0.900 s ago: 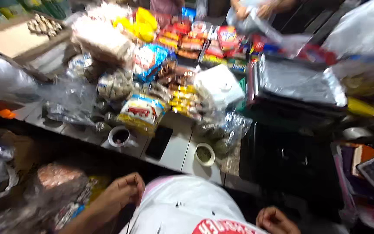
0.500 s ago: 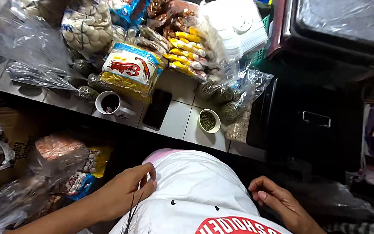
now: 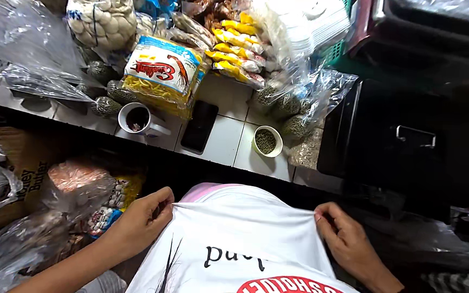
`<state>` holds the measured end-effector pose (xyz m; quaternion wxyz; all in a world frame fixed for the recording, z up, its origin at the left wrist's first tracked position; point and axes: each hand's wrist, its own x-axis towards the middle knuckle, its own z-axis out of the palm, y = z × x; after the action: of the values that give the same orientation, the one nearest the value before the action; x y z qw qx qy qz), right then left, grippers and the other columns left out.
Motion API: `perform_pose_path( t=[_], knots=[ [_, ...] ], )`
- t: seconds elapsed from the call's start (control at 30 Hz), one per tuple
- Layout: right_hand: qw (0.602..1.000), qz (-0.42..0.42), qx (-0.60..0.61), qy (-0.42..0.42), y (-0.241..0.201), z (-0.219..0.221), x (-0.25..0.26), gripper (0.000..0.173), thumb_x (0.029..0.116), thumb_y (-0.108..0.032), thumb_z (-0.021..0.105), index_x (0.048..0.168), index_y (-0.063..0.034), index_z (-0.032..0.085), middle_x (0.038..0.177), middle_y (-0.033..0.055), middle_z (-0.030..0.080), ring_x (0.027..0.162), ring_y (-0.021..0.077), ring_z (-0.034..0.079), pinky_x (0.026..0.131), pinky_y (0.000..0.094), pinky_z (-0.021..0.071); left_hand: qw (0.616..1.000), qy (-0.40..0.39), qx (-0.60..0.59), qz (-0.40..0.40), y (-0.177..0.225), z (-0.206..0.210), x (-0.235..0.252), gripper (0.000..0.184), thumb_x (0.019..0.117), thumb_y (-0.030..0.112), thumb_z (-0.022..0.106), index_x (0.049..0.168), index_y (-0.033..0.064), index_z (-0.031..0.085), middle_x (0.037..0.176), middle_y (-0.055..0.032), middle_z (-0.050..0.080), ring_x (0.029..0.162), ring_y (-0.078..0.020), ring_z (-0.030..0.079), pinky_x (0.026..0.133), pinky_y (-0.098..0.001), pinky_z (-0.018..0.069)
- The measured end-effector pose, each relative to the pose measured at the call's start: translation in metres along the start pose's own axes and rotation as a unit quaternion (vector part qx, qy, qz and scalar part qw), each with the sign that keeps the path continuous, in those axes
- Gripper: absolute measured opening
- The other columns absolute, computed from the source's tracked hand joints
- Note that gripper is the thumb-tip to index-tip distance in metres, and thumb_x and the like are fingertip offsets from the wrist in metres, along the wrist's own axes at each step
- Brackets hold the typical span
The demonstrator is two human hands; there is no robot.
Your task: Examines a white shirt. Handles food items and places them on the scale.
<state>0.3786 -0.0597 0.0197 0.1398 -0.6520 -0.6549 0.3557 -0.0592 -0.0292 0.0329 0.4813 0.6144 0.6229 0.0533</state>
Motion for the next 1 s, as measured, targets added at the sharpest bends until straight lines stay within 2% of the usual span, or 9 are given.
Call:
perform_pose_path(
  t=[0.07, 0.17, 0.27, 0.47, 0.53, 0.63, 0.73, 0.87, 1.0],
  knots=[
    [0.996, -0.003, -0.063, 0.068, 0.006, -0.004, 0.013, 0.028, 0.0993, -0.022, 0.048, 0.100, -0.0005, 0.065, 0.083, 0.0103, 0.064, 0.070, 0.0167, 0.061, 0.061, 0.0346, 0.0515, 0.997, 0.064, 0.030, 0.011, -0.004, 0.003, -0.001, 0.017, 0.0934, 0.024, 0.049, 0.093, 0.0124, 0.062, 0.070, 0.0057, 0.053, 0.059, 0.0002, 0.050, 0.053, -0.0187, 0.0417],
    [0.988, -0.014, -0.111, 0.108, 0.013, 0.002, 0.027, 0.029, 0.0997, -0.024, 0.046, 0.099, -0.0010, 0.065, 0.081, 0.0099, 0.062, 0.066, 0.0170, 0.059, 0.057, 0.0334, 0.0487, 0.991, 0.118, 0.065, 0.018, -0.011, 0.009, 0.002, 0.019, 0.0939, 0.025, 0.048, 0.094, 0.0114, 0.061, 0.069, 0.0040, 0.052, 0.058, -0.0024, 0.049, 0.052, -0.0215, 0.0403],
    [0.985, -0.026, -0.120, 0.118, 0.014, 0.009, 0.037, 0.029, 0.0997, -0.023, 0.046, 0.099, -0.0002, 0.065, 0.082, 0.0110, 0.063, 0.067, 0.0179, 0.059, 0.058, 0.0338, 0.0481, 0.988, 0.132, 0.077, 0.002, -0.015, 0.012, 0.004, 0.021, 0.0944, 0.025, 0.047, 0.095, 0.0100, 0.062, 0.071, 0.0014, 0.054, 0.059, -0.0067, 0.051, 0.053, -0.0267, 0.0420],
    [0.987, -0.011, -0.117, 0.109, 0.014, 0.018, 0.051, 0.028, 0.0983, -0.020, 0.046, 0.100, 0.0016, 0.064, 0.081, 0.0126, 0.062, 0.069, 0.0203, 0.059, 0.061, 0.0367, 0.0477, 0.985, 0.157, 0.058, -0.030, -0.021, 0.017, 0.001, 0.018, 0.0943, 0.024, 0.049, 0.093, 0.0110, 0.061, 0.068, 0.0043, 0.050, 0.057, -0.0034, 0.047, 0.053, -0.0231, 0.0386],
    [0.988, -0.010, -0.117, 0.099, 0.017, 0.020, 0.058, 0.028, 0.0978, -0.020, 0.046, 0.100, 0.0016, 0.063, 0.080, 0.0127, 0.061, 0.069, 0.0211, 0.058, 0.061, 0.0379, 0.0475, 0.984, 0.161, 0.065, -0.031, -0.022, 0.016, 0.003, 0.018, 0.0953, 0.022, 0.048, 0.094, 0.0094, 0.061, 0.070, 0.0023, 0.051, 0.058, -0.0051, 0.048, 0.054, -0.0245, 0.0396],
    [0.990, -0.016, -0.116, 0.078, 0.020, 0.020, 0.068, 0.029, 0.0969, -0.020, 0.046, 0.100, 0.0034, 0.063, 0.080, 0.0151, 0.062, 0.070, 0.0255, 0.060, 0.062, 0.0427, 0.0478, 0.985, 0.151, 0.071, -0.036, -0.019, 0.010, 0.007, 0.022, 0.0974, 0.019, 0.049, 0.096, 0.0030, 0.064, 0.078, -0.0084, 0.059, 0.068, -0.0182, 0.058, 0.061, -0.0386, 0.0470],
    [0.992, -0.022, -0.114, 0.060, 0.016, 0.016, 0.076, 0.031, 0.0971, -0.019, 0.046, 0.101, 0.0056, 0.063, 0.080, 0.0178, 0.062, 0.071, 0.0281, 0.060, 0.064, 0.0453, 0.0482, 0.985, 0.157, 0.059, -0.047, -0.014, 0.005, 0.013, 0.021, 0.0988, 0.019, 0.050, 0.093, 0.0031, 0.063, 0.077, -0.0090, 0.058, 0.069, -0.0233, 0.058, 0.062, -0.0451, 0.0474],
    [0.993, -0.042, -0.110, 0.031, 0.003, 0.004, 0.082, 0.031, 0.0964, -0.021, 0.048, 0.098, 0.0052, 0.064, 0.076, 0.0152, 0.061, 0.067, 0.0214, 0.058, 0.062, 0.0392, 0.0467, 0.985, 0.166, 0.005, -0.054, 0.000, -0.003, 0.015, 0.016, 0.0996, 0.016, 0.053, 0.092, 0.0038, 0.061, 0.074, -0.0078, 0.056, 0.067, -0.0220, 0.056, 0.061, -0.0439, 0.0469],
    [0.989, -0.070, -0.122, 0.043, -0.014, -0.014, 0.085, 0.031, 0.0953, -0.021, 0.048, 0.097, 0.0057, 0.064, 0.075, 0.0167, 0.062, 0.066, 0.0245, 0.059, 0.060, 0.0431, 0.0469, 0.983, 0.172, -0.038, -0.055, 0.010, -0.014, 0.010, 0.017, 0.1003, 0.018, 0.051, 0.092, 0.0064, 0.060, 0.074, -0.0050, 0.055, 0.067, -0.0178, 0.055, 0.062, -0.0396, 0.0467]
  ],
)
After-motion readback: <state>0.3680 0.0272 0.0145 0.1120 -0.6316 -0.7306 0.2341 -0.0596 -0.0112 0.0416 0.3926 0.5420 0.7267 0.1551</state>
